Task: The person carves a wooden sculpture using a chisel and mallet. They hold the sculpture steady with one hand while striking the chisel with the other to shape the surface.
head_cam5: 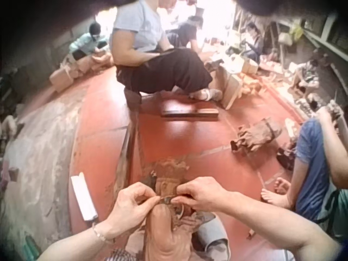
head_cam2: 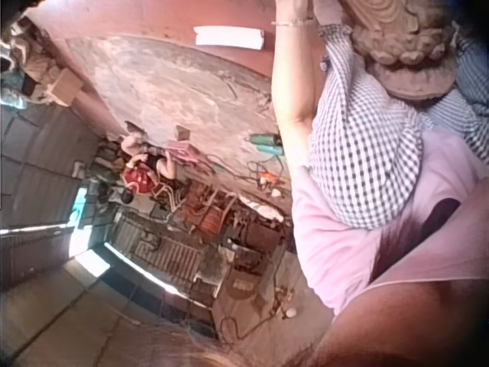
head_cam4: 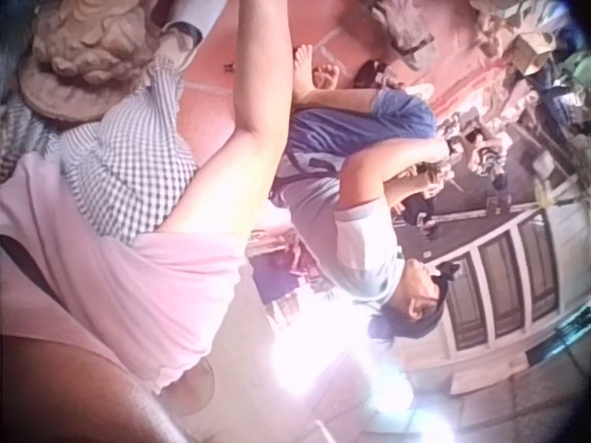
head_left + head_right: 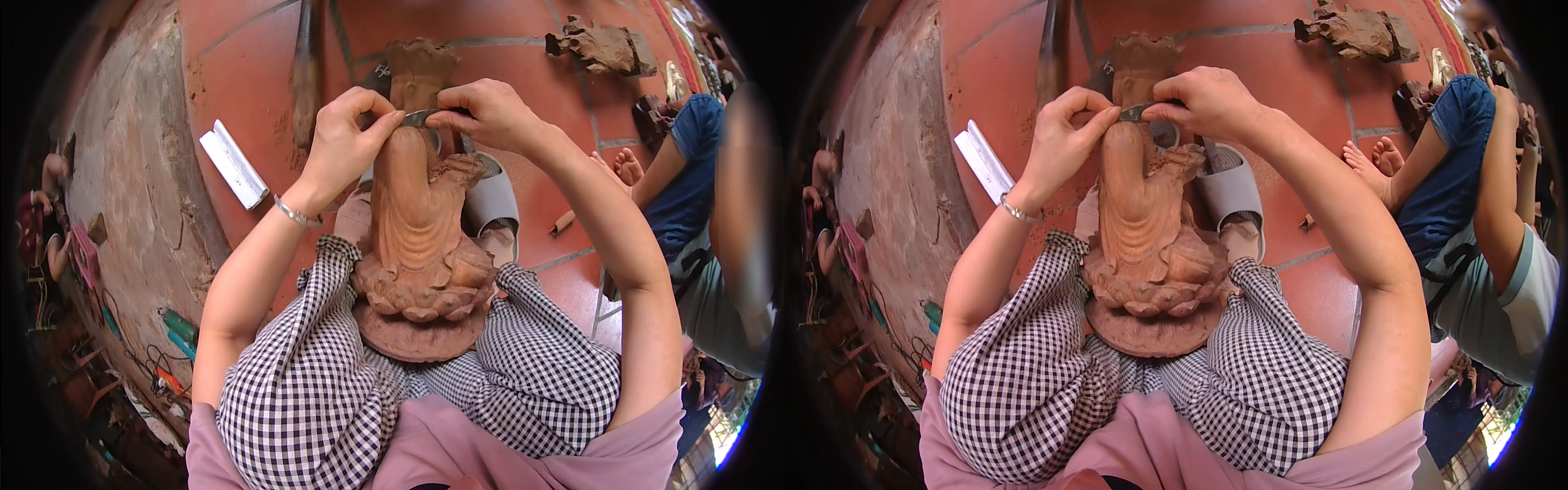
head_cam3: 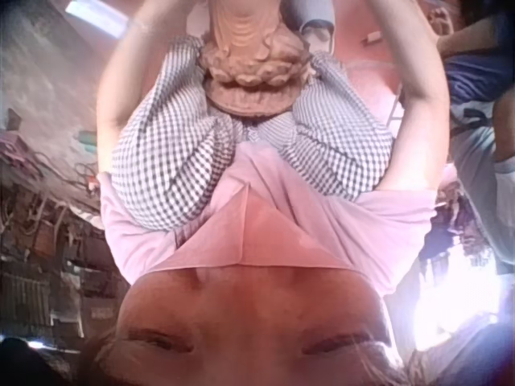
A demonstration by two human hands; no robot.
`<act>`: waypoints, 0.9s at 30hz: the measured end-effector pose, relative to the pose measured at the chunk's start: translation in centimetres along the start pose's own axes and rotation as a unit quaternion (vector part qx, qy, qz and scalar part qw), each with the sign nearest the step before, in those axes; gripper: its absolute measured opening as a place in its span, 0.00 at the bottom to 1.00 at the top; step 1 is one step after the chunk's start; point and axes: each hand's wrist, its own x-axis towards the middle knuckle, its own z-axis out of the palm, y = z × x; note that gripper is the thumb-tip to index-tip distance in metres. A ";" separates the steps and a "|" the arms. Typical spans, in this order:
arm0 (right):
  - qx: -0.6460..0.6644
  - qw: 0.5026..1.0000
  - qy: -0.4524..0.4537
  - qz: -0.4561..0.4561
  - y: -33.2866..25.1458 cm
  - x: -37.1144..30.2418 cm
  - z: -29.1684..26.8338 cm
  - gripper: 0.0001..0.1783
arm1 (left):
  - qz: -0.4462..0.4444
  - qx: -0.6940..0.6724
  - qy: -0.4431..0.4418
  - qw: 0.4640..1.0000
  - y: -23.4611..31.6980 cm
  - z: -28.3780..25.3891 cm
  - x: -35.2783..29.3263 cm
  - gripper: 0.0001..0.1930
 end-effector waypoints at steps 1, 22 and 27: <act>-0.003 1.000 -0.016 -0.014 -0.2 0.1 -0.4 0.20 | -0.005 -0.025 0.001 1.000 0.0 0.0 -0.3 0.06; -0.160 0.973 -0.165 -0.036 -3.6 5.2 -4.3 0.16 | -0.097 -0.124 0.068 0.985 -0.6 1.1 -1.9 0.07; -0.149 0.965 -0.196 -0.093 -6.3 5.0 -5.8 0.13 | -0.027 -0.239 0.123 0.963 -0.2 2.4 -5.5 0.05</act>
